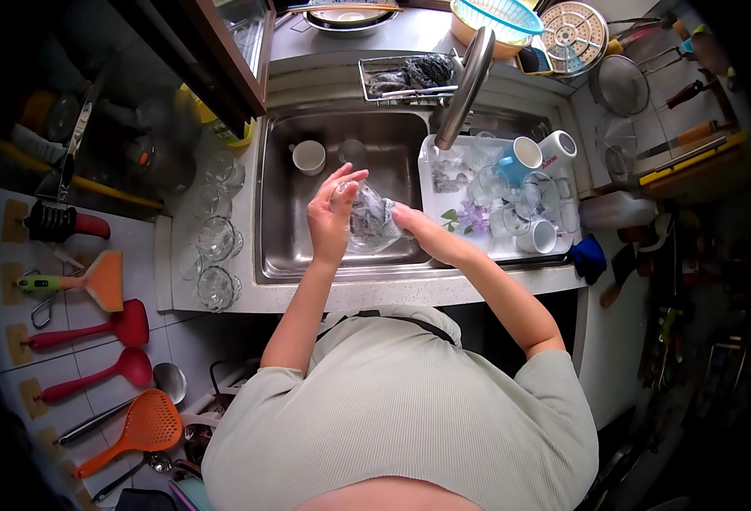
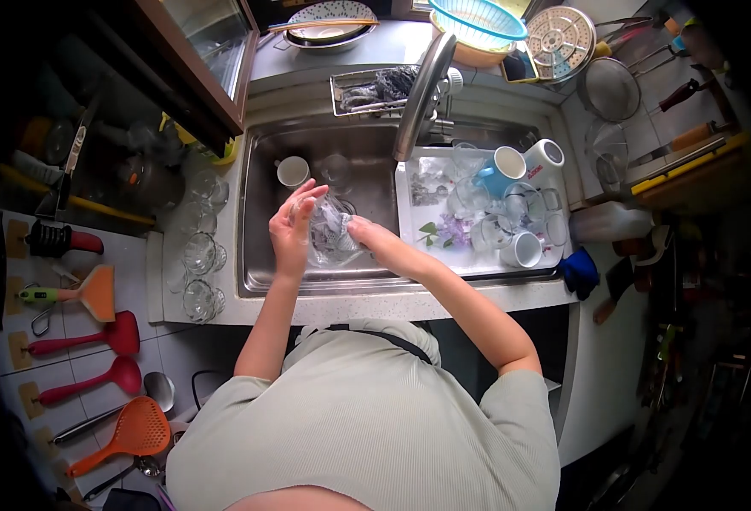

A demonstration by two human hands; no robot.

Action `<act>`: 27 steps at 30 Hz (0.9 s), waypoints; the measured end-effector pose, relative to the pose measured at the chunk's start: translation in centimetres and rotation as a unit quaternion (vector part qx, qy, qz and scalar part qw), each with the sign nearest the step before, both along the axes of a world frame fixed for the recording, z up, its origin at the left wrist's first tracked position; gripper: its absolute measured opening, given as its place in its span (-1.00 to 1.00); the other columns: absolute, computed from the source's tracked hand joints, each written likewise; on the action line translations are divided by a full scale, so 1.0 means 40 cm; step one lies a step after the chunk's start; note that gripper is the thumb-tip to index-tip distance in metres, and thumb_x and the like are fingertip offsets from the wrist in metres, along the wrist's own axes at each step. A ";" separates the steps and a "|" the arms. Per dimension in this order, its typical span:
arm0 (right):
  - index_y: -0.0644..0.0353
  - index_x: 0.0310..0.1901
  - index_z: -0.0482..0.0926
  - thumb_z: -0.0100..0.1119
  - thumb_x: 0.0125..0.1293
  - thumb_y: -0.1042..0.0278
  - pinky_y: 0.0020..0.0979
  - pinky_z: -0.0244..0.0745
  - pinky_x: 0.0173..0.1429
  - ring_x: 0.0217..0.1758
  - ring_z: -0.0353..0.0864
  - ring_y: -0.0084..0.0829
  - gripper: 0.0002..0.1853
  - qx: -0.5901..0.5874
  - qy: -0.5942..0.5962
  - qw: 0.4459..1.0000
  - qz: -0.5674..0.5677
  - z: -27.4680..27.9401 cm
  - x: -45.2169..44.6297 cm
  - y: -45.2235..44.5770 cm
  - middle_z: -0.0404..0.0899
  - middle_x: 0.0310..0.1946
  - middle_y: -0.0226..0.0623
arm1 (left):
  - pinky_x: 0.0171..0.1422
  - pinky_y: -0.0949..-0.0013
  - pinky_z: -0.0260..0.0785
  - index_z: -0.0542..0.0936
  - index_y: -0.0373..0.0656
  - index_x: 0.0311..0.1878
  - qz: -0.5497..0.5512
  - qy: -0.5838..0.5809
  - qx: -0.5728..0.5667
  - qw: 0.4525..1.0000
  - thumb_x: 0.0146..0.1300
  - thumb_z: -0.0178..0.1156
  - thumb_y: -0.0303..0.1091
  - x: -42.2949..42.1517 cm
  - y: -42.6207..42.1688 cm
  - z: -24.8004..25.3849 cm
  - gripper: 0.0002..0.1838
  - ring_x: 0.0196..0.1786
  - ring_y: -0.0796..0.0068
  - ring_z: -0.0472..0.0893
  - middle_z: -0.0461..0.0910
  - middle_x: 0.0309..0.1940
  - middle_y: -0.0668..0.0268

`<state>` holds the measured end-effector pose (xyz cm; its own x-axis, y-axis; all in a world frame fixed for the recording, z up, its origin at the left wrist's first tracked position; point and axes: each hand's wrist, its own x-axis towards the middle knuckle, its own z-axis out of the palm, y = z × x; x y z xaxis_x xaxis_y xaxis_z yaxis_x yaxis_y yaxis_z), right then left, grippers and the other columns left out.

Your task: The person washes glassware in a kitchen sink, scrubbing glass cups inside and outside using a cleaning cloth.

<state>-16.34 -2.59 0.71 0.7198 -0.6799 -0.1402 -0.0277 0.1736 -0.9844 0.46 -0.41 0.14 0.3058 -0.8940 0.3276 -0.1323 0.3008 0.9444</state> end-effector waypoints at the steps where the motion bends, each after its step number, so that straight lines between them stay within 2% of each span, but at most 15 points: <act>1: 0.34 0.00 0.34 -0.33 0.38 0.13 -0.47 0.23 0.07 -0.07 0.37 -0.54 -0.57 -0.029 0.015 0.999 -0.002 0.006 0.005 -0.006 0.43 -0.10 -0.28 | 0.11 0.30 0.28 0.53 -0.29 -0.46 0.045 -0.080 -0.034 0.995 0.15 0.16 -0.17 -0.006 0.002 0.006 -0.69 0.05 0.23 0.47 0.58 -0.15 0.23; 5: 0.38 -0.35 0.41 -0.24 0.35 0.16 -0.43 0.19 -0.39 -0.50 0.29 -0.51 -0.61 -0.179 0.013 0.968 -0.174 -0.001 0.054 -0.020 0.40 -0.58 -0.26 | 0.22 0.08 0.16 0.36 -0.25 -0.65 0.062 -0.231 -0.125 0.963 0.05 0.22 -0.29 -0.060 0.028 0.046 -0.68 0.12 0.11 0.41 0.56 -0.12 0.21; 8: 0.35 -0.37 0.43 -0.21 0.33 0.16 -0.45 0.20 -0.41 -0.56 0.24 -0.51 -0.62 -0.146 0.002 0.979 -0.141 0.036 0.059 -0.043 0.37 -0.64 -0.24 | 0.25 0.03 0.11 0.38 -0.26 -0.64 0.041 -0.231 -0.132 0.963 0.03 0.24 -0.28 -0.058 0.024 0.052 -0.68 0.12 0.10 0.42 0.55 -0.10 0.20; 10: 0.33 -0.40 0.45 -0.16 0.32 0.17 -0.43 0.20 -0.48 -0.64 0.23 -0.47 -0.65 -0.196 0.027 0.970 -0.142 0.035 0.046 -0.031 0.33 -0.71 -0.24 | 0.26 0.11 0.11 0.42 -0.26 -0.59 0.014 0.003 -0.078 0.997 0.09 0.19 -0.26 -0.036 0.007 0.057 -0.70 0.12 0.13 0.42 0.53 -0.06 0.20; 12: 0.31 -0.40 0.46 -0.13 0.30 0.18 -0.41 0.19 -0.53 -0.68 0.22 -0.42 -0.67 -0.257 0.050 0.957 -0.127 0.050 0.015 -0.015 0.32 -0.73 -0.22 | 0.27 0.14 0.11 0.43 -0.27 -0.56 -0.017 0.327 0.008 0.945 0.13 0.16 -0.25 -0.024 -0.007 0.065 -0.70 0.12 0.17 0.43 0.52 -0.04 0.21; 13: 0.30 -0.46 0.43 -0.12 0.30 0.20 -0.38 0.18 -0.57 -0.71 0.27 -0.30 -0.67 -0.291 0.057 0.946 -0.130 0.046 0.009 -0.016 0.30 -0.76 -0.20 | 0.26 0.18 0.12 0.45 -0.26 -0.54 -0.015 0.329 0.008 0.944 0.18 0.12 -0.24 -0.030 -0.007 0.065 -0.71 0.10 0.22 0.45 0.54 -0.08 0.21; 15: 0.29 -0.50 0.40 -0.16 0.31 0.21 -0.33 0.20 -0.56 -0.67 0.33 -0.18 -0.66 -0.317 0.080 0.921 -0.211 0.032 0.026 -0.016 0.32 -0.74 -0.13 | 0.26 0.16 0.12 0.41 -0.25 -0.58 0.007 0.045 -0.060 0.997 0.16 0.13 -0.24 -0.043 -0.005 0.071 -0.69 0.08 0.23 0.48 0.56 -0.11 0.22; 17: 0.28 -0.56 0.35 -0.22 0.32 0.21 -0.23 0.22 -0.55 -0.58 0.42 -0.04 -0.63 -0.377 0.083 0.868 -0.311 0.024 0.064 -0.030 0.35 -0.70 -0.04 | 0.25 0.14 0.12 0.31 -0.21 -0.66 0.041 -0.247 -0.141 0.958 0.14 0.15 -0.26 -0.070 0.000 0.090 -0.64 0.03 0.26 0.52 0.59 -0.16 0.26; 18: 0.28 -0.55 0.36 -0.25 0.33 0.21 -0.19 0.21 -0.54 -0.56 0.40 0.01 -0.62 -0.431 0.078 0.836 -0.331 0.034 0.082 -0.048 0.38 -0.65 -0.01 | 0.27 0.10 0.08 0.23 -0.20 -0.69 0.065 -0.294 -0.156 0.941 0.11 0.18 -0.28 -0.085 0.003 0.092 -0.60 0.04 0.25 0.51 0.59 -0.16 0.29; 20: 0.29 -0.56 0.34 -0.28 0.35 0.20 -0.21 0.20 -0.53 -0.59 0.37 -0.01 -0.60 -0.394 0.100 0.862 -0.302 0.065 0.080 -0.048 0.35 -0.67 -0.03 | 0.21 0.19 0.19 0.33 -0.19 -0.66 0.057 -0.184 -0.118 0.974 0.17 0.13 -0.22 -0.063 -0.018 0.089 -0.63 -0.01 0.32 0.53 0.58 -0.15 0.25; 21: 0.29 -0.56 0.33 -0.28 0.35 0.20 -0.22 0.19 -0.53 -0.60 0.35 -0.02 -0.60 -0.376 0.073 0.882 -0.274 0.062 0.068 -0.053 0.34 -0.68 -0.04 | 0.15 0.28 0.25 0.39 -0.20 -0.60 0.016 0.095 -0.028 0.995 0.21 0.09 -0.20 -0.042 -0.031 0.096 -0.66 -0.04 0.39 0.53 0.58 -0.14 0.23; 22: 0.29 -0.56 0.33 -0.29 0.36 0.20 -0.23 0.19 -0.53 -0.62 0.33 -0.03 -0.59 -0.356 0.046 0.901 -0.246 0.048 0.045 -0.057 0.32 -0.68 -0.05 | 0.09 0.37 0.30 0.45 -0.21 -0.53 -0.028 0.366 0.065 0.928 0.25 0.05 -0.17 -0.013 -0.038 0.101 -0.67 -0.08 0.47 0.54 0.57 -0.13 0.21; 23: 0.30 -0.56 0.32 -0.30 0.36 0.20 -0.24 0.18 -0.53 -0.63 0.32 -0.04 -0.59 -0.334 0.019 0.917 -0.216 0.034 0.030 -0.061 0.30 -0.69 -0.06 | 0.00 0.51 0.34 0.51 -0.27 -0.32 -0.076 0.480 0.147 0.862 0.30 -0.03 -0.14 0.027 -0.038 0.082 -0.66 -0.12 0.60 0.51 0.55 -0.12 0.20; 26: 0.30 -0.56 0.32 -0.32 0.37 0.19 -0.29 0.15 -0.53 -0.66 0.26 -0.08 -0.57 -0.404 -0.006 0.896 -0.186 0.007 0.028 -0.077 0.26 -0.70 -0.10 | 0.01 0.49 0.34 0.50 -0.30 -0.22 -0.003 0.459 0.066 0.886 0.29 -0.02 -0.14 -0.002 -0.031 0.034 -0.65 -0.11 0.58 0.51 0.56 -0.15 0.22; 27: 0.29 -0.49 0.38 -0.29 0.36 0.22 -0.27 0.22 -0.52 -0.61 0.36 -0.09 -0.63 -0.401 0.059 0.900 -0.162 0.037 0.029 -0.073 0.34 -0.65 -0.08 | 0.05 0.43 0.32 0.52 -0.28 -0.29 0.040 0.360 0.024 0.932 0.28 0.00 -0.14 -0.013 -0.029 0.042 -0.67 -0.08 0.53 0.52 0.56 -0.14 0.19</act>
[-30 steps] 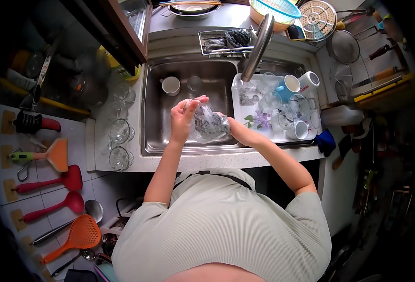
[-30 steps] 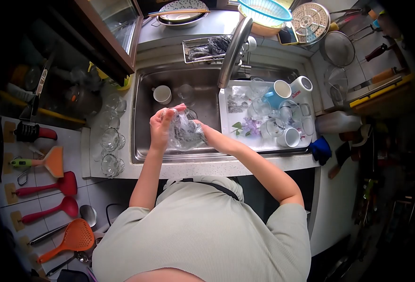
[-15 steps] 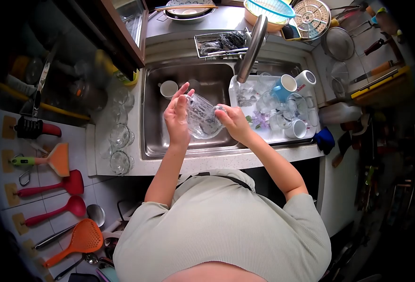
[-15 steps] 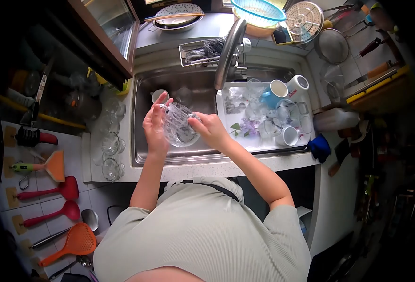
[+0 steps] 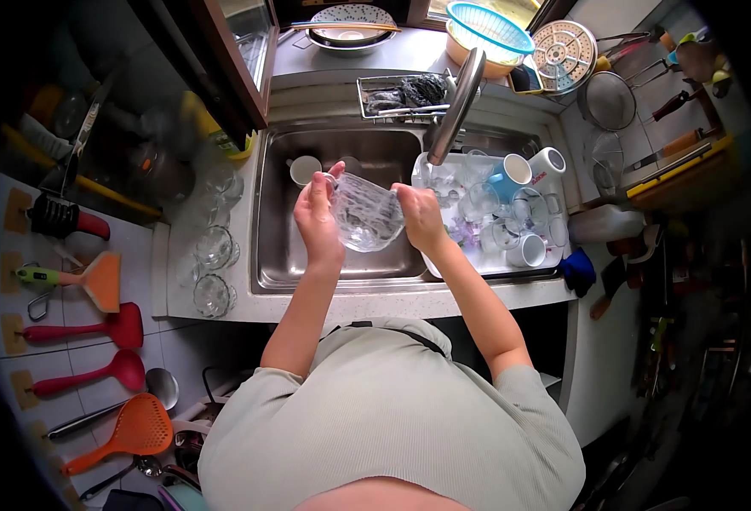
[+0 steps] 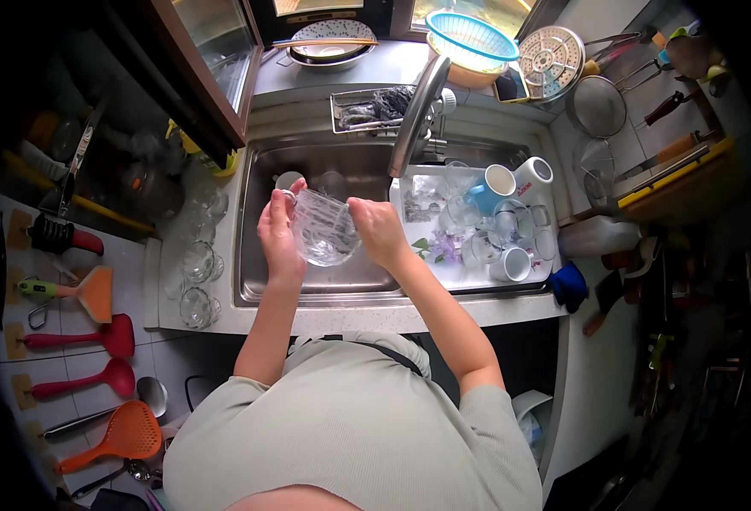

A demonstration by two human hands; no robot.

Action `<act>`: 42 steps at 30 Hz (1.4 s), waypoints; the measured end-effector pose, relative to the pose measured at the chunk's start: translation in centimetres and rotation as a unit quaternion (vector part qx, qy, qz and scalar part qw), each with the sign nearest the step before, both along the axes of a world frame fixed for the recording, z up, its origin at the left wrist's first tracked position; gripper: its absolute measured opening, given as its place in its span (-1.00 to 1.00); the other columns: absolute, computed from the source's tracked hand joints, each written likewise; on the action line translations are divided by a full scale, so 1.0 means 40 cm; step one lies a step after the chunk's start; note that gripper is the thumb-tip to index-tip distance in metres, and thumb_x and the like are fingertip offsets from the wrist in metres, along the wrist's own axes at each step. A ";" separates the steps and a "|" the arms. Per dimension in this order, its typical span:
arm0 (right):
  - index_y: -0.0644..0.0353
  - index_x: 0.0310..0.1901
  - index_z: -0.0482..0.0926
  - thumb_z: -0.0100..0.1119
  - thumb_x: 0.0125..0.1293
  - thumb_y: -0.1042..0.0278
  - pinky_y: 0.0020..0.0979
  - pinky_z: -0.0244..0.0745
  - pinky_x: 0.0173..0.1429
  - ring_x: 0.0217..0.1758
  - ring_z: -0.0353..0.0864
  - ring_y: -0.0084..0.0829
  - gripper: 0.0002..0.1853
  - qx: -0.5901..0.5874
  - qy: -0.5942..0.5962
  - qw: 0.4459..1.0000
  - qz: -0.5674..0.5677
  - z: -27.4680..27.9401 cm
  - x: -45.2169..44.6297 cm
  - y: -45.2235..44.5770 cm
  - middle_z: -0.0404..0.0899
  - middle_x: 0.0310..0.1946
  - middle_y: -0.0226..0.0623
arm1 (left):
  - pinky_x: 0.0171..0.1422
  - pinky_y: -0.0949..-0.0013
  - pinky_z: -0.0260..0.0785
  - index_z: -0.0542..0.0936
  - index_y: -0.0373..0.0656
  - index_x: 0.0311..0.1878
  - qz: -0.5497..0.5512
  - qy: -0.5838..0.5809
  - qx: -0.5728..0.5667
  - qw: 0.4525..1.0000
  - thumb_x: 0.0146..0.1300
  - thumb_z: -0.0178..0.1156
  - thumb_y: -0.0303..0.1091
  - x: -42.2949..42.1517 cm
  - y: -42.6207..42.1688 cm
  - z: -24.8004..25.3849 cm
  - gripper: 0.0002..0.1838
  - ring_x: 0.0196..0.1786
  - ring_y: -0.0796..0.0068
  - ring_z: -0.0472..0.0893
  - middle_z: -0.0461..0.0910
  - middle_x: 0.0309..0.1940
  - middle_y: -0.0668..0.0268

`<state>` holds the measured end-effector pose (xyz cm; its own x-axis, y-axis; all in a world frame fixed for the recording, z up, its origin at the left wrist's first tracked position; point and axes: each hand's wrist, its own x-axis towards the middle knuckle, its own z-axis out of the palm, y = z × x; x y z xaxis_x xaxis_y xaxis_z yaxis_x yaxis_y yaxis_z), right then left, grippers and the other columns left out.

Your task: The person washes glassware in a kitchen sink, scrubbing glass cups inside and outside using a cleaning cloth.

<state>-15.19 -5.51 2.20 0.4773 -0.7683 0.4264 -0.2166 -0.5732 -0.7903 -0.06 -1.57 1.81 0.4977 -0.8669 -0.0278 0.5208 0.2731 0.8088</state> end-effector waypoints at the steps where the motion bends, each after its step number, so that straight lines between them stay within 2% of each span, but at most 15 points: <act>1: 0.29 -0.45 0.39 -0.28 0.35 0.23 -0.26 0.24 -0.51 -0.59 0.38 -0.08 -0.65 -0.039 0.037 0.998 -0.038 0.007 0.017 0.002 0.37 -0.64 -0.07 | 0.07 0.43 0.31 0.52 -0.27 -0.33 0.050 -0.216 -0.026 0.975 0.27 0.01 -0.15 -0.021 0.007 0.016 -0.67 -0.09 0.53 0.52 0.56 -0.13 0.18; 3: 0.28 -0.39 0.41 -0.26 0.33 0.25 -0.24 0.29 -0.48 -0.54 0.44 -0.08 -0.69 -0.113 0.111 0.981 -0.113 0.015 0.065 0.007 0.42 -0.60 -0.06 | 0.10 0.41 0.28 0.53 -0.25 -0.40 0.138 -0.605 -0.069 0.781 0.26 0.03 -0.16 -0.059 0.031 0.043 -0.68 -0.11 0.53 0.52 0.56 -0.12 0.18; 4: 0.27 -0.32 0.41 -0.24 0.30 0.28 -0.19 0.35 -0.44 -0.49 0.48 -0.05 -0.74 -0.135 0.112 0.980 -0.098 0.032 0.064 0.007 0.47 -0.55 -0.05 | 0.15 0.39 0.24 0.55 -0.22 -0.42 0.153 -0.599 -0.085 0.781 0.25 0.06 -0.17 -0.061 0.035 0.032 -0.70 -0.16 0.53 0.53 0.55 -0.10 0.16; 7: 0.30 -0.39 0.40 -0.28 0.33 0.25 -0.21 0.30 -0.47 -0.54 0.44 -0.04 -0.68 -0.052 0.057 0.995 -0.059 0.015 0.030 0.010 0.43 -0.60 -0.04 | 0.08 0.42 0.30 0.54 -0.24 -0.38 -0.013 -0.124 -0.036 0.992 0.26 0.05 -0.15 -0.015 0.005 0.004 -0.69 -0.20 0.54 0.54 0.56 -0.13 0.17; 11: 0.30 -0.52 0.36 -0.37 0.38 0.12 -0.25 0.21 -0.50 -0.60 0.34 -0.04 -0.53 -0.006 -0.095 0.995 -0.033 -0.062 -0.007 0.007 0.34 -0.67 -0.03 | -0.09 0.50 0.38 0.47 -0.27 -0.46 -0.046 0.145 0.060 0.987 0.26 0.03 -0.13 0.002 -0.001 -0.011 -0.64 -0.23 0.58 0.53 0.57 -0.18 0.20; 13: 0.27 -0.52 0.37 -0.37 0.38 0.10 -0.26 0.21 -0.51 -0.60 0.35 -0.05 -0.53 -0.037 0.005 0.996 -0.083 -0.025 0.015 0.010 0.36 -0.66 -0.05 | -0.04 0.45 0.37 0.49 -0.25 -0.50 0.033 -0.123 0.006 0.992 0.24 0.08 -0.20 -0.021 -0.004 0.014 -0.69 -0.20 0.54 0.55 0.58 -0.18 0.17; 16: 0.24 -0.51 0.39 -0.33 0.37 0.07 -0.27 0.22 -0.51 -0.59 0.36 -0.04 -0.55 -0.023 0.046 0.991 -0.122 -0.008 0.046 0.014 0.40 -0.64 -0.08 | 0.01 0.42 0.36 0.56 -0.25 -0.48 0.099 -0.558 -0.042 0.823 0.20 0.13 -0.30 -0.059 0.012 0.038 -0.77 -0.15 0.54 0.55 0.58 -0.17 0.17; 19: 0.25 -0.46 0.42 -0.19 0.33 0.08 -0.36 0.21 -0.52 -0.64 0.31 -0.18 -0.61 0.087 -0.042 0.995 -0.036 0.002 0.022 0.009 0.37 -0.68 -0.15 | -0.02 0.43 0.38 0.58 -0.24 -0.39 -0.063 -0.094 -0.042 0.993 0.19 0.15 -0.29 -0.012 -0.011 0.005 -0.80 -0.17 0.53 0.56 0.59 -0.19 0.21; 23: 0.28 -0.45 0.42 -0.12 0.32 0.15 -0.45 0.19 -0.53 -0.67 0.21 -0.34 -0.66 0.085 -0.077 0.993 0.024 -0.016 -0.010 0.005 0.31 -0.73 -0.23 | -0.08 0.47 0.41 0.57 -0.20 -0.31 -0.181 0.306 0.099 0.929 0.19 0.15 -0.23 0.035 -0.031 -0.075 -0.79 -0.23 0.58 0.55 0.58 -0.19 0.23; 27: 0.25 -0.45 0.44 -0.15 0.32 0.16 -0.39 0.23 -0.53 -0.66 0.35 -0.22 -0.66 0.056 0.020 0.997 -0.055 0.013 0.037 0.007 0.38 -0.71 -0.20 | 0.07 0.39 0.34 0.58 -0.23 -0.23 -0.008 0.003 0.002 1.000 0.21 0.11 -0.27 -0.013 -0.010 -0.032 -0.78 -0.19 0.54 0.56 0.60 -0.20 0.24; 29: 0.24 -0.46 0.44 -0.16 0.32 0.16 -0.38 0.24 -0.53 -0.65 0.39 -0.19 -0.66 -0.009 0.060 0.986 -0.157 -0.012 0.094 0.005 0.39 -0.70 -0.17 | 0.33 0.31 0.00 0.60 -0.28 -0.23 0.074 -0.397 -0.001 0.915 0.18 0.14 -0.33 -0.050 0.005 -0.011 -0.79 -0.05 0.50 0.52 0.62 -0.27 0.33; 32: 0.24 -0.48 0.44 -0.15 0.32 0.16 -0.40 0.21 -0.54 -0.67 0.27 -0.21 -0.65 0.082 -0.045 0.993 -0.075 -0.018 0.089 -0.011 0.35 -0.71 -0.17 | 0.17 0.35 0.26 0.59 -0.27 -0.28 0.002 -0.050 -0.004 0.999 0.19 0.14 -0.31 0.005 -0.004 -0.023 -0.79 -0.11 0.50 0.54 0.60 -0.19 0.28; 35: 0.30 -0.49 0.38 -0.16 0.33 0.15 -0.40 0.18 -0.54 -0.66 0.19 -0.23 -0.62 0.127 -0.103 0.986 0.027 -0.039 0.051 0.000 0.30 -0.70 -0.15 | 0.00 0.42 0.38 0.57 -0.24 -0.28 -0.152 0.338 0.084 0.925 0.21 0.11 -0.28 0.109 -0.004 -0.073 -0.80 -0.16 0.50 0.54 0.58 -0.18 0.20; 38: 0.26 -0.53 0.38 -0.19 0.34 0.11 -0.33 0.26 -0.53 -0.63 0.39 -0.21 -0.59 0.011 -0.030 0.999 0.020 -0.015 0.049 0.015 0.41 -0.68 -0.14 | 0.03 0.43 0.36 0.57 -0.23 -0.30 -0.049 0.250 0.080 0.964 0.21 0.12 -0.27 0.067 0.002 -0.085 -0.80 -0.13 0.53 0.53 0.58 -0.18 0.24; 42: 0.18 -0.46 0.42 -0.18 0.31 0.06 -0.19 0.37 -0.46 -0.53 0.50 -0.11 -0.63 -0.040 0.219 0.965 -0.139 0.028 0.102 0.017 0.47 -0.62 -0.12 | 0.07 0.45 0.31 0.57 -0.24 -0.33 0.077 -0.246 0.013 0.966 0.19 0.14 -0.29 -0.042 0.021 -0.008 -0.81 -0.05 0.53 0.51 0.57 -0.18 0.19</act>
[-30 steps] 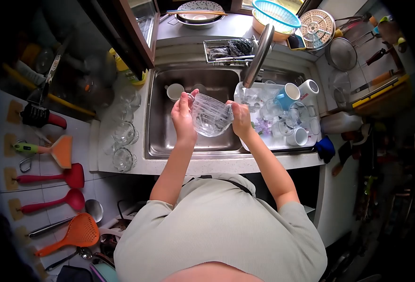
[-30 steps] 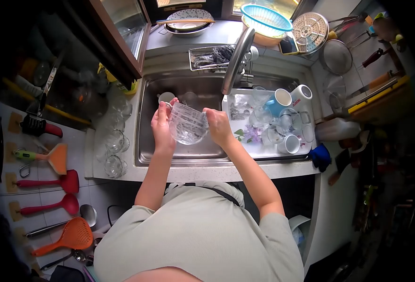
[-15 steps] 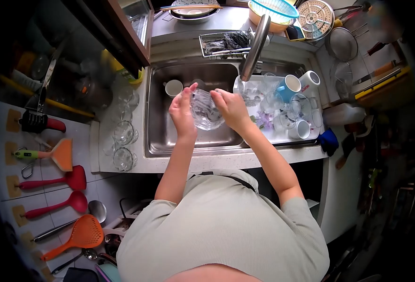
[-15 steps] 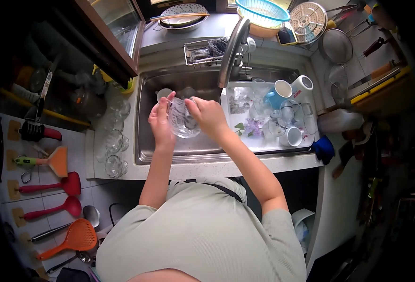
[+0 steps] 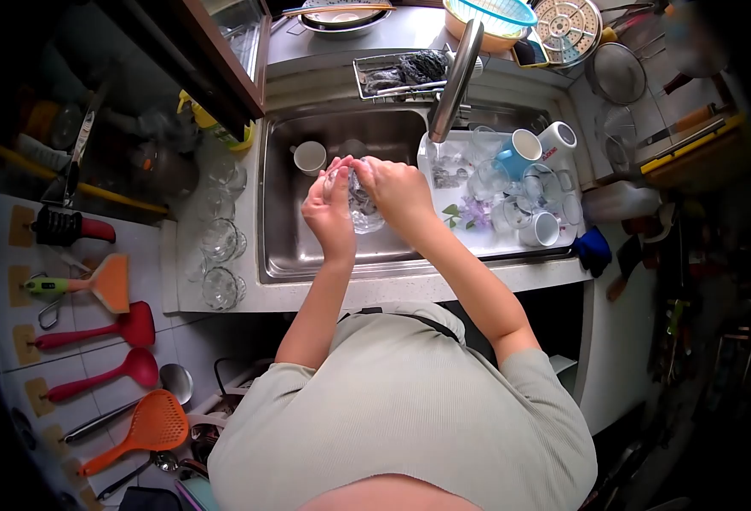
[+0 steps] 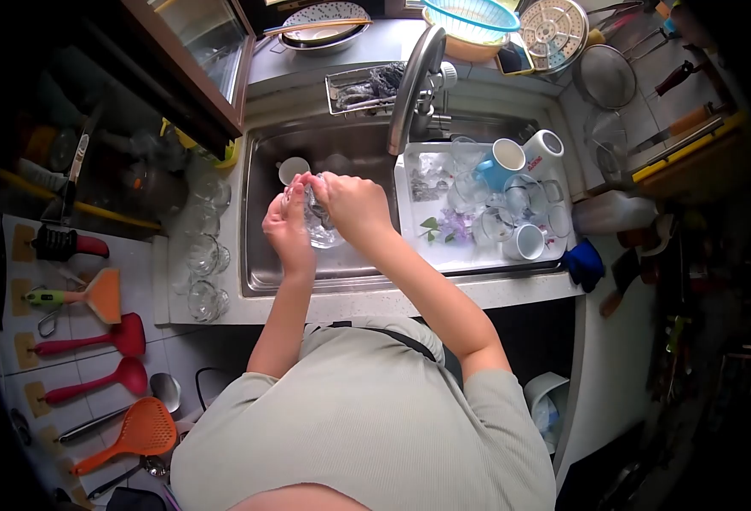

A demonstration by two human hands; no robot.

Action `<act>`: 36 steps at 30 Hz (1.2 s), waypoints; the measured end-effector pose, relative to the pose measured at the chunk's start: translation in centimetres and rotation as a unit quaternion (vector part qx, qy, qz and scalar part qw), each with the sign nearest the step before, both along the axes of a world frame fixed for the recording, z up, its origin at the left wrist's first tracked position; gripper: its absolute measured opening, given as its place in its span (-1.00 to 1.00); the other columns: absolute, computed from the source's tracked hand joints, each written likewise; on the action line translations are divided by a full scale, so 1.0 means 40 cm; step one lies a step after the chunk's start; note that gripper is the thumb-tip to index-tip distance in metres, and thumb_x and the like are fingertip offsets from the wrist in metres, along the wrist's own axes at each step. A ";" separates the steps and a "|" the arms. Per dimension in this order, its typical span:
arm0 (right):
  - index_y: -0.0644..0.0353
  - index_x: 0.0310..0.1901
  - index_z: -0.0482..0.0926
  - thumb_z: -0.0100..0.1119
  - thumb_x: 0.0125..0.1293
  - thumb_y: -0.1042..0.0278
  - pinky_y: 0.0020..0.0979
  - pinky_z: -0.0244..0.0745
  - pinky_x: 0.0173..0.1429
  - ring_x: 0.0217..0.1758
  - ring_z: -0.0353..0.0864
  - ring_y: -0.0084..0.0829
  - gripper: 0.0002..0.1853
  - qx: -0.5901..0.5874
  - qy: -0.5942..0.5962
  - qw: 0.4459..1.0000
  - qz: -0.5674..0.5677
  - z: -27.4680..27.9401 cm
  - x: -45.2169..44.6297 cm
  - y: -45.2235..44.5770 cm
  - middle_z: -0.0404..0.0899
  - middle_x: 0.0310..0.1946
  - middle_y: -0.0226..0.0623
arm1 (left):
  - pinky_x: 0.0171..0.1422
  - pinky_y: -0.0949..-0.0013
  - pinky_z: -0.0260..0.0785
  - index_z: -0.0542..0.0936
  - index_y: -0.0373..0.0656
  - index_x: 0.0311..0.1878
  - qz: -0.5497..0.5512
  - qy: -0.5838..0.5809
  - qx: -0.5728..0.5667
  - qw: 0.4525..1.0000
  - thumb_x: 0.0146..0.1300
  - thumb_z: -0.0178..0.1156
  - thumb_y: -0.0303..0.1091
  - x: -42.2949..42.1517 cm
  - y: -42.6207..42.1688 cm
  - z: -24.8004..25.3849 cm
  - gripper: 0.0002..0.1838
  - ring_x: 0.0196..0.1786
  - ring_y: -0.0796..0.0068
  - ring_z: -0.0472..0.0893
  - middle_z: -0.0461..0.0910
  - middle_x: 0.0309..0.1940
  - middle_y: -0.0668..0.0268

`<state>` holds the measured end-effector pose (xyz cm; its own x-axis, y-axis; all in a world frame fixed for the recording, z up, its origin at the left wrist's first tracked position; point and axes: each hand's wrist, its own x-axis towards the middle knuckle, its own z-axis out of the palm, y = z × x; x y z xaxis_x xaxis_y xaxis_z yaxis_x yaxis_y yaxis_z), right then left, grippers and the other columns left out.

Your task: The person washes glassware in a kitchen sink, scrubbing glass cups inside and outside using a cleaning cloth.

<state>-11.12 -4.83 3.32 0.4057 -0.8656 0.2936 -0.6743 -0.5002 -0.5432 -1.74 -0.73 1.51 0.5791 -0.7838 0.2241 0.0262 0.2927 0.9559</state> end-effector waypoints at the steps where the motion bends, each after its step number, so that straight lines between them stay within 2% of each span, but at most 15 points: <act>1: 0.19 -0.46 0.42 -0.18 0.31 0.07 -0.18 0.37 -0.46 -0.52 0.51 -0.12 -0.63 0.001 -0.034 0.999 0.020 0.000 -0.003 -0.003 0.48 -0.61 -0.12 | 0.08 0.45 0.31 0.57 -0.24 -0.34 -0.029 0.067 -0.017 0.997 0.19 0.14 -0.29 0.006 -0.001 -0.006 -0.81 -0.05 0.52 0.51 0.57 -0.17 0.18; 3: 0.21 -0.47 0.41 -0.18 0.31 0.07 -0.17 0.36 -0.45 -0.51 0.52 -0.13 -0.63 -0.001 -0.104 0.993 0.060 0.003 -0.019 -0.015 0.49 -0.59 -0.12 | 0.09 0.44 0.31 0.56 -0.23 -0.35 -0.087 0.197 -0.052 0.975 0.19 0.14 -0.29 0.044 -0.013 -0.022 -0.81 -0.05 0.51 0.51 0.57 -0.16 0.17; 5: 0.26 -0.50 0.39 -0.17 0.33 0.14 -0.30 0.31 -0.47 -0.58 0.44 -0.23 -0.63 0.022 -0.231 0.965 0.119 -0.018 -0.052 -0.022 0.41 -0.64 -0.13 | 0.09 0.36 0.36 0.56 -0.20 -0.33 -0.109 0.473 0.018 0.874 0.18 0.14 -0.23 0.106 -0.030 -0.016 -0.79 -0.07 0.45 0.52 0.57 -0.15 0.22; 7: 0.27 -0.52 0.38 -0.16 0.33 0.18 -0.39 0.27 -0.47 -0.62 0.35 -0.29 -0.64 0.090 -0.331 0.924 0.172 -0.010 -0.076 -0.012 0.35 -0.66 -0.15 | 0.08 0.29 0.37 0.54 -0.21 -0.22 -0.194 0.600 0.056 0.774 0.19 0.13 -0.19 0.124 -0.027 -0.036 -0.73 -0.09 0.42 0.53 0.57 -0.17 0.25; 10: 0.30 -0.54 0.35 -0.12 0.32 0.20 -0.49 0.16 -0.49 -0.61 0.23 -0.43 -0.64 0.107 -0.416 0.895 0.119 -0.004 -0.086 0.004 0.27 -0.67 -0.27 | 0.12 0.23 0.35 0.51 -0.19 -0.12 -0.244 0.663 0.061 0.706 0.20 0.08 -0.14 0.088 -0.025 -0.048 -0.67 -0.04 0.39 0.51 0.56 -0.13 0.27; 14: 0.29 -0.57 0.33 -0.08 0.31 0.13 -0.53 0.13 -0.51 -0.60 0.23 -0.57 -0.60 0.064 -0.451 0.879 0.141 -0.008 -0.098 -0.009 0.27 -0.66 -0.43 | 0.19 0.17 0.30 0.47 -0.14 0.00 -0.249 0.652 0.017 0.716 0.26 -0.02 -0.10 0.026 -0.016 -0.068 -0.63 0.07 0.34 0.44 0.48 -0.02 0.24; 17: 0.29 -0.55 0.35 -0.06 0.29 0.08 -0.55 0.18 -0.44 -0.53 0.27 -0.62 -0.58 0.099 -0.476 0.859 0.159 -0.034 -0.113 -0.013 0.32 -0.62 -0.46 | 0.21 0.17 0.27 0.43 -0.17 0.03 -0.376 0.719 -0.012 0.585 0.28 -0.04 -0.20 -0.011 -0.033 -0.120 -0.66 0.07 0.33 0.43 0.48 -0.02 0.25; 18: 0.30 -0.55 0.35 -0.06 0.29 0.08 -0.56 0.21 -0.41 -0.51 0.28 -0.61 -0.58 0.113 -0.491 0.847 0.169 -0.035 -0.114 -0.010 0.33 -0.61 -0.44 | 0.23 0.19 0.26 0.43 -0.17 0.03 -0.405 0.775 -0.010 0.485 0.25 -0.02 -0.28 -0.027 -0.046 -0.155 -0.68 0.08 0.31 0.43 0.48 -0.02 0.27; 21: 0.33 -0.54 0.35 -0.07 0.29 0.01 -0.54 0.30 -0.26 -0.44 0.32 -0.58 -0.52 0.155 -0.534 0.812 0.178 -0.034 -0.113 0.006 0.36 -0.57 -0.38 | 0.15 0.35 0.36 0.42 -0.15 0.06 -0.401 0.812 -0.031 0.422 0.27 -0.05 -0.34 -0.096 -0.007 -0.158 -0.69 0.05 0.35 0.47 0.43 0.02 0.15; 22: 0.33 -0.53 0.35 -0.07 0.29 -0.02 -0.53 0.31 -0.24 -0.44 0.33 -0.57 -0.51 0.167 -0.543 0.801 0.188 -0.038 -0.121 0.006 0.37 -0.57 -0.38 | 0.18 0.32 0.32 0.40 -0.16 0.07 -0.353 0.879 -0.011 0.320 0.28 -0.06 -0.31 -0.097 -0.008 -0.156 -0.68 0.04 0.35 0.47 0.42 0.03 0.16; 25: 0.33 -0.53 0.34 -0.13 0.29 -0.11 -0.50 0.28 -0.33 -0.48 0.32 -0.52 -0.45 0.144 -0.505 0.833 0.173 -0.096 -0.159 -0.004 0.36 -0.58 -0.35 | 0.19 0.29 0.30 0.41 -0.17 0.06 -0.352 0.728 -0.016 0.588 0.29 -0.06 -0.27 -0.072 -0.015 -0.125 -0.68 0.04 0.34 0.47 0.46 -0.02 0.19; 29: 0.30 -0.55 0.33 -0.09 0.27 -0.06 -0.43 0.20 -0.45 -0.56 0.32 -0.35 -0.50 0.046 -0.378 0.919 0.098 -0.064 -0.154 0.031 0.30 -0.65 -0.26 | 0.19 0.23 0.26 0.42 -0.18 0.04 -0.238 0.620 0.024 0.747 0.26 -0.01 -0.16 0.019 -0.038 -0.045 -0.63 -0.01 0.26 0.49 0.52 -0.10 0.24; 32: 0.27 -0.52 0.38 0.00 0.23 0.10 -0.37 0.21 -0.49 -0.58 0.32 -0.17 -0.63 0.012 -0.270 0.962 0.045 0.015 -0.130 0.049 0.34 -0.66 -0.16 | 0.23 0.21 0.19 0.48 -0.21 -0.05 -0.168 0.300 -0.034 0.938 0.25 0.00 -0.12 0.011 -0.022 0.029 -0.63 -0.02 0.26 0.49 0.54 -0.12 0.23; 34: 0.27 -0.51 0.38 0.01 0.22 0.14 -0.36 0.22 -0.51 -0.60 0.32 -0.17 -0.66 0.075 -0.245 0.966 0.021 0.045 -0.109 0.048 0.35 -0.68 -0.16 | 0.24 0.23 0.17 0.53 -0.22 -0.21 -0.123 -0.034 -0.072 0.989 0.23 0.03 -0.18 -0.006 -0.015 0.065 -0.71 -0.03 0.27 0.51 0.56 -0.13 0.27; 36: 0.29 -0.49 0.42 0.04 0.22 0.15 -0.38 0.21 -0.55 -0.66 0.34 -0.23 -0.67 0.153 -0.262 0.953 0.011 0.064 -0.106 0.032 0.39 -0.70 -0.15 | 0.27 0.22 0.12 0.56 -0.26 -0.35 -0.092 -0.261 -0.078 0.958 0.22 0.04 -0.23 -0.019 -0.005 0.080 -0.74 0.06 0.28 0.47 0.57 -0.13 0.27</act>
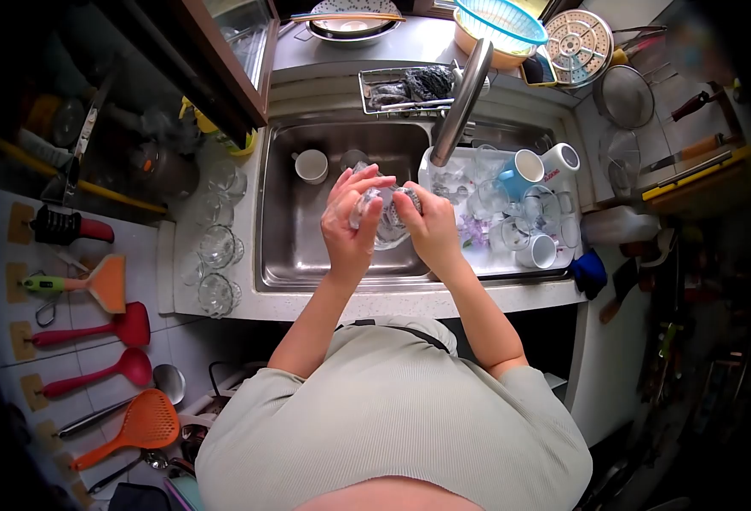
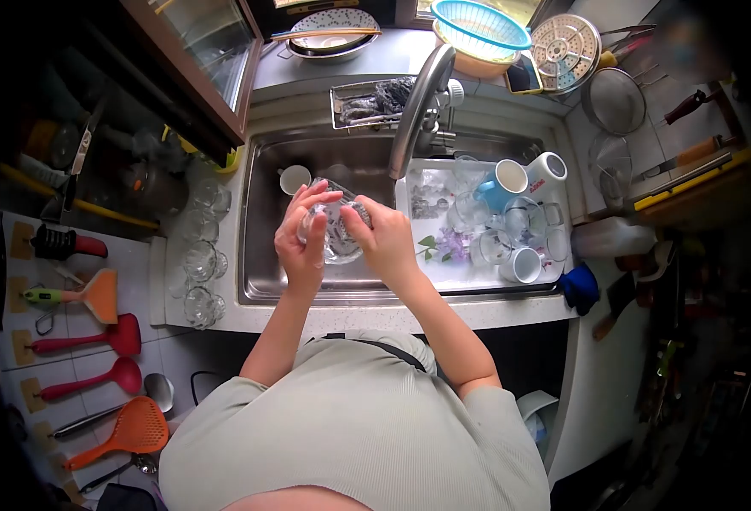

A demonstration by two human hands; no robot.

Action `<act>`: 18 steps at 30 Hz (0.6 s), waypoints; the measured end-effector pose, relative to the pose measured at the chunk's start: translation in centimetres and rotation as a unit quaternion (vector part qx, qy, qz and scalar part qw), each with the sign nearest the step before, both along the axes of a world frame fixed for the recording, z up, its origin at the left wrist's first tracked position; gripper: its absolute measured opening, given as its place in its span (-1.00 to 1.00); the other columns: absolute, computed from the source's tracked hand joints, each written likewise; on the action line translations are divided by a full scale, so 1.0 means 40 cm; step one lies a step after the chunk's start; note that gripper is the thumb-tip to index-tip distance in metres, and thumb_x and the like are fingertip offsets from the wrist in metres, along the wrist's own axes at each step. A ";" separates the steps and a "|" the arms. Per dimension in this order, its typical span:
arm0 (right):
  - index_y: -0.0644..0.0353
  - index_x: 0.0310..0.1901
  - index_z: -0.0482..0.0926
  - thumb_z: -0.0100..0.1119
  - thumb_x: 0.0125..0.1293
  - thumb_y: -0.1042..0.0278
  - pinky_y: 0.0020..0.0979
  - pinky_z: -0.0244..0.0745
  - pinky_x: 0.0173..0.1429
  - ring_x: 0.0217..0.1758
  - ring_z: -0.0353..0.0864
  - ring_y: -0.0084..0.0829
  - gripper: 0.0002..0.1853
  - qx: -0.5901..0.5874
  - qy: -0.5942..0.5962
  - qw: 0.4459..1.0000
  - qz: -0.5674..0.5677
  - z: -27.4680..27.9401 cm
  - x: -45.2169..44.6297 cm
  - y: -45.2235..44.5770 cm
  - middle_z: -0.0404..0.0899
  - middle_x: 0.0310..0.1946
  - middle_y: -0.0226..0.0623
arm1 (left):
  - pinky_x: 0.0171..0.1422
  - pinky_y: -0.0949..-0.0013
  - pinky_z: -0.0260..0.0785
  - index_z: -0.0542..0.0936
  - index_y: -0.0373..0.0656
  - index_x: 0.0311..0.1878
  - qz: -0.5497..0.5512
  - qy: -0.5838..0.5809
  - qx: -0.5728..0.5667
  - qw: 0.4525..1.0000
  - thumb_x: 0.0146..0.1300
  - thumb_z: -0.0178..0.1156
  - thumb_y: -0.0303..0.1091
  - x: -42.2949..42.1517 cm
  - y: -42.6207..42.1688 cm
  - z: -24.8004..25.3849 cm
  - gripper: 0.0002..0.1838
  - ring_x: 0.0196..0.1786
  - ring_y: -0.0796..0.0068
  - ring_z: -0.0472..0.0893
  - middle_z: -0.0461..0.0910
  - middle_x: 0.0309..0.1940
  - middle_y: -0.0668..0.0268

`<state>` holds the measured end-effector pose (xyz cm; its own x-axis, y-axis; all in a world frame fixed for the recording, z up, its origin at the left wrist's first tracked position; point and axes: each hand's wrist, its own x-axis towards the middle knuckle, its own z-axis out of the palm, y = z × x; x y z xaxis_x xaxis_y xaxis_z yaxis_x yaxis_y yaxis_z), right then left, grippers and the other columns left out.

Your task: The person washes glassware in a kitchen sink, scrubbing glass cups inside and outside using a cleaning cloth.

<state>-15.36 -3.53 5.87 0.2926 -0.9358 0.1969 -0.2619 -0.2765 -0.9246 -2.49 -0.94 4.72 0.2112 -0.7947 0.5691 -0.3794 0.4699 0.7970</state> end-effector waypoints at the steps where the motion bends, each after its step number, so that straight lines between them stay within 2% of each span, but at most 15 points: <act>1: 0.29 -0.49 0.43 0.04 0.22 0.15 -0.38 0.22 -0.55 -0.67 0.34 -0.26 -0.67 0.017 0.006 1.000 0.006 0.000 -0.003 -0.008 0.39 -0.70 -0.16 | 0.27 0.22 0.12 0.55 -0.26 -0.37 -0.015 0.045 0.022 0.999 0.21 0.05 -0.26 -0.002 -0.002 0.002 -0.75 0.08 0.28 0.44 0.57 -0.13 0.26; 3: 0.30 -0.48 0.46 0.04 0.22 0.14 -0.40 0.22 -0.54 -0.67 0.34 -0.33 -0.67 0.053 0.018 0.998 0.021 -0.009 -0.011 -0.022 0.41 -0.71 -0.16 | 0.27 0.23 0.11 0.54 -0.28 -0.41 -0.045 0.135 0.066 0.988 0.20 0.07 -0.31 -0.005 -0.005 -0.002 -0.79 0.14 0.28 0.40 0.56 -0.13 0.25; 4: 0.31 -0.46 0.50 0.05 0.21 0.14 -0.44 0.19 -0.54 -0.67 0.30 -0.51 -0.66 0.068 -0.017 0.997 0.029 -0.026 -0.013 -0.032 0.39 -0.74 -0.26 | 0.25 0.28 0.13 0.48 -0.28 -0.33 -0.097 0.125 0.077 0.984 0.16 0.11 -0.34 0.016 -0.012 -0.026 -0.83 0.20 0.30 0.32 0.49 -0.02 0.19; 5: 0.32 -0.45 0.50 0.05 0.21 0.13 -0.46 0.19 -0.54 -0.66 0.29 -0.56 -0.66 0.088 -0.014 0.995 0.049 -0.041 -0.019 -0.045 0.37 -0.74 -0.30 | 0.24 0.29 0.14 0.45 -0.27 -0.30 -0.110 0.127 0.104 0.980 0.14 0.14 -0.33 0.021 -0.010 -0.036 -0.81 0.20 0.31 0.33 0.46 0.00 0.18; 7: 0.32 -0.42 0.52 0.05 0.20 0.12 -0.49 0.18 -0.52 -0.62 0.26 -0.64 -0.65 0.128 -0.008 0.988 0.087 -0.065 -0.036 -0.072 0.35 -0.74 -0.39 | 0.22 0.33 0.16 0.40 -0.25 -0.22 -0.137 0.131 0.158 0.969 0.10 0.19 -0.30 0.023 -0.006 -0.040 -0.72 0.19 0.33 0.33 0.40 0.05 0.15; 8: 0.32 -0.40 0.54 0.06 0.19 0.06 -0.52 0.17 -0.51 -0.59 0.23 -0.69 -0.61 0.127 0.042 0.985 0.111 -0.073 -0.045 -0.086 0.32 -0.73 -0.46 | 0.16 0.38 0.20 0.33 -0.21 -0.08 -0.157 0.092 0.171 0.968 0.04 0.25 -0.19 0.039 -0.009 -0.059 -0.54 0.13 0.41 0.36 0.36 0.05 0.16; 10: 0.32 -0.45 0.52 0.06 0.20 0.08 -0.55 0.11 -0.51 -0.57 0.18 -0.73 -0.62 0.160 0.048 0.976 0.141 -0.069 -0.045 -0.093 0.28 -0.71 -0.56 | 0.12 0.39 0.23 0.36 -0.21 -0.09 -0.242 0.090 0.226 0.939 0.05 0.22 -0.09 0.076 -0.013 -0.078 -0.53 0.07 0.46 0.39 0.40 -0.03 0.21; 11: 0.32 -0.48 0.51 0.06 0.21 0.08 -0.57 0.08 -0.51 -0.56 0.16 -0.75 -0.62 0.177 0.050 0.970 0.157 -0.065 -0.043 -0.096 0.26 -0.69 -0.61 | 0.09 0.40 0.25 0.37 -0.21 -0.10 -0.282 0.088 0.252 0.921 0.06 0.21 -0.04 0.099 -0.016 -0.089 -0.52 0.04 0.49 0.41 0.43 -0.06 0.24; 12: 0.32 -0.53 0.51 0.08 0.19 0.05 -0.57 0.02 -0.54 -0.59 0.13 -0.75 -0.58 0.188 0.071 0.964 0.173 -0.046 -0.039 -0.100 0.24 -0.72 -0.62 | 0.03 0.43 0.27 0.45 -0.23 -0.14 -0.374 0.149 0.320 0.858 0.08 0.13 0.14 0.127 -0.027 -0.103 -0.44 -0.08 0.54 0.47 0.51 -0.18 0.29; 15: 0.31 -0.56 0.52 0.10 0.18 0.04 -0.58 -0.02 -0.56 -0.61 0.10 -0.75 -0.57 0.234 0.184 0.930 0.215 -0.065 -0.026 -0.143 0.23 -0.75 -0.63 | 0.02 0.44 0.28 0.52 -0.28 -0.24 -0.467 0.168 0.384 0.779 0.06 0.07 0.25 0.135 -0.033 -0.148 -0.36 -0.17 0.54 0.51 0.56 -0.30 0.31; 16: 0.31 -0.54 0.56 0.12 0.16 0.04 -0.57 -0.04 -0.57 -0.63 0.08 -0.75 -0.58 0.258 0.172 0.923 0.228 -0.075 -0.018 -0.152 0.21 -0.76 -0.65 | 0.05 0.39 0.32 0.54 -0.35 -0.17 -0.468 0.189 0.419 0.755 -0.07 0.14 0.33 0.128 -0.035 -0.160 -0.22 -0.16 0.46 0.56 0.60 -0.29 0.21; 18: 0.35 -0.48 0.58 0.12 0.14 -0.04 -0.51 0.07 -0.55 -0.62 0.14 -0.71 -0.52 0.261 0.134 0.922 0.254 -0.114 -0.006 -0.168 0.26 -0.75 -0.59 | 0.05 0.38 0.33 0.55 -0.34 -0.19 -0.513 0.236 0.431 0.704 -0.04 0.13 0.30 0.117 -0.041 -0.172 -0.26 -0.16 0.43 0.56 0.60 -0.29 0.20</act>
